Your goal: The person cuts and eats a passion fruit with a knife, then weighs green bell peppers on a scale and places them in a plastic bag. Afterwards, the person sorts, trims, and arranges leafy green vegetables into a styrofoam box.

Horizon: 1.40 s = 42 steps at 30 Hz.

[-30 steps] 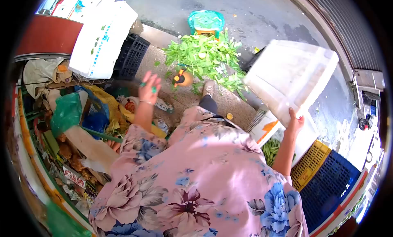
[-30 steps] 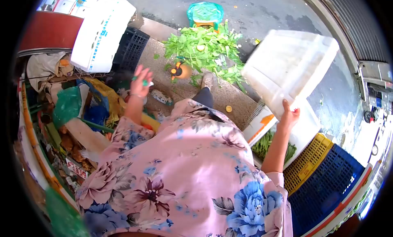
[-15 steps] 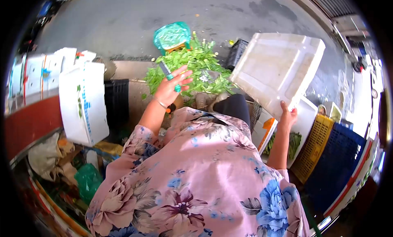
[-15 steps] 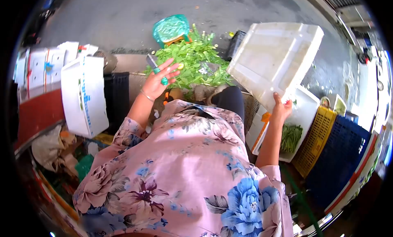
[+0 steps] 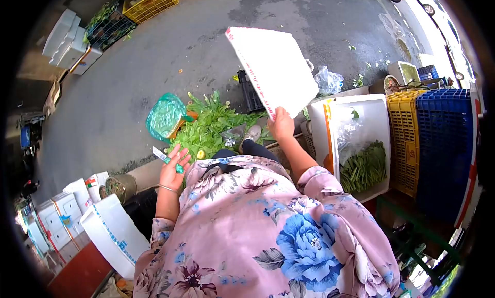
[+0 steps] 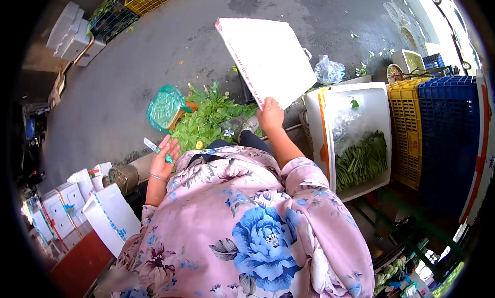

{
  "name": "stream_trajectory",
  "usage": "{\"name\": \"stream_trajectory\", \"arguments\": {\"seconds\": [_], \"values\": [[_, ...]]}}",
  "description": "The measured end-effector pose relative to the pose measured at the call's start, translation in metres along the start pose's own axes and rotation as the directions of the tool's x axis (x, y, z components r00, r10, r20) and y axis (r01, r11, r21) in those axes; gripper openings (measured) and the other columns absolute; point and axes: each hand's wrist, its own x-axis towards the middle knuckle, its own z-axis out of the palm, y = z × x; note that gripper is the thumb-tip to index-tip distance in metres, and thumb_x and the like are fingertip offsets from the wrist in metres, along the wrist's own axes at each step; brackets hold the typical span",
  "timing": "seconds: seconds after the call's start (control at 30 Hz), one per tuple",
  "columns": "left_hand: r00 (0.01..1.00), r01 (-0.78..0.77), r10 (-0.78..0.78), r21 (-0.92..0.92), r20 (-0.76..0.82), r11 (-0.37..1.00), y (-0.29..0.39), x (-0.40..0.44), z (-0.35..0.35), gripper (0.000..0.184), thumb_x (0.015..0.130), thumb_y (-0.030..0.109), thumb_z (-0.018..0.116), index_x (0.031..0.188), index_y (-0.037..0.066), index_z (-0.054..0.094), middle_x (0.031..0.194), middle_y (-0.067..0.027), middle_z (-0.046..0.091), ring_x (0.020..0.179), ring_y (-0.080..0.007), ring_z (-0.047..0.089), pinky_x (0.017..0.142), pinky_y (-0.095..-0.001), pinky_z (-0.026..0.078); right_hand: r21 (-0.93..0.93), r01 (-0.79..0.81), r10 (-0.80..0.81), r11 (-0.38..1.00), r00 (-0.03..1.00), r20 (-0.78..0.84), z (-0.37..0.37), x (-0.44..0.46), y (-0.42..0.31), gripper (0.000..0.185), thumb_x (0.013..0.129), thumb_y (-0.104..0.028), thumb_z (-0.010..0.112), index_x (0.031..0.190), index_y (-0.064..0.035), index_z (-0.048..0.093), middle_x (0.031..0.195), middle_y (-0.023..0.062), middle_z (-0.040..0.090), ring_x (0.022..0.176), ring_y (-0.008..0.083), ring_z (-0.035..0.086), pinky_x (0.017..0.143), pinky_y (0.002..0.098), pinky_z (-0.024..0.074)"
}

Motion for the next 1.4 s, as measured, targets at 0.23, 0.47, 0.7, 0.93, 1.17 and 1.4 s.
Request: {"name": "stream_trajectory", "arguments": {"seconds": [0.23,0.47,0.7,0.93,1.17,1.4], "values": [[0.987,0.118,-0.141,0.26,0.071,0.958,0.036,0.083,0.088,0.039,0.084,0.012,0.05,0.122,0.011,0.042,0.108,-0.0073,0.055,0.089,-0.0173,0.054,0.07,-0.0285,0.043,0.037,-0.394,0.249,0.918,0.648,0.72,0.066,-0.01,0.078,0.04,0.069,-0.029,0.061,0.101,-0.0065,0.058,0.102,0.0165,0.057,0.096,0.0303,0.054,0.082,0.0358,0.0423],[0.953,0.205,-0.284,0.471,0.102,0.858,0.053,0.137,0.144,0.035,0.085,0.011,0.047,0.12,0.012,0.044,0.106,-0.0065,0.055,0.087,-0.017,0.056,0.068,-0.0281,0.045,0.16,-0.822,0.734,0.546,0.562,0.382,0.032,-0.054,0.151,0.024,0.069,-0.02,0.058,0.087,-0.0048,0.06,0.09,0.0152,0.06,0.088,0.0301,0.056,0.076,0.0368,0.0445],[0.855,0.226,-0.486,0.713,0.181,0.663,0.039,0.181,0.205,0.037,0.084,0.009,0.046,0.121,0.01,0.043,0.106,-0.0093,0.055,0.086,-0.0193,0.057,0.065,-0.0287,0.047,0.466,-0.87,0.893,0.161,0.33,0.307,0.077,-0.132,0.118,0.02,0.066,-0.02,0.062,0.08,-0.0061,0.061,0.079,0.0106,0.062,0.075,0.0228,0.059,0.069,0.0334,0.0465],[0.741,0.062,-0.614,0.882,0.273,0.467,0.02,0.203,0.257,0.038,0.084,0.008,0.046,0.121,0.01,0.042,0.105,-0.0078,0.056,0.083,-0.0172,0.058,0.063,-0.0251,0.05,0.596,-0.752,0.841,-0.281,0.106,0.531,0.184,-0.224,0.035,0.014,0.069,-0.015,0.058,0.059,-0.006,0.058,0.048,0.0045,0.051,0.038,0.0145,0.046,0.037,0.0302,0.0361],[0.7,-0.048,-0.696,0.983,0.16,0.178,-0.026,0.171,0.292,0.029,0.083,0.01,0.049,0.112,0.009,0.05,0.09,-0.0056,0.061,0.067,-0.0131,0.058,0.051,-0.0238,0.046,0.565,-0.605,0.75,-0.561,-0.083,0.656,0.211,-0.246,-0.006,0.013,0.069,-0.013,0.056,0.057,-0.0068,0.058,0.046,0.0059,0.051,0.038,0.0166,0.048,0.037,0.0284,0.0379],[0.637,-0.358,-0.759,0.924,0.139,-0.132,-0.112,0.11,0.323,0.034,0.081,0.011,0.052,0.113,0.006,0.041,0.058,0.0,0.049,0.041,-0.0057,0.037,0.036,-0.0186,0.024,0.907,-0.159,0.787,-0.39,0.453,0.418,0.054,-0.163,0.009,0.029,0.08,-0.031,0.058,0.096,-0.0068,0.057,0.084,0.0004,0.058,0.073,0.0078,0.053,0.061,0.0206,0.0425]]}}
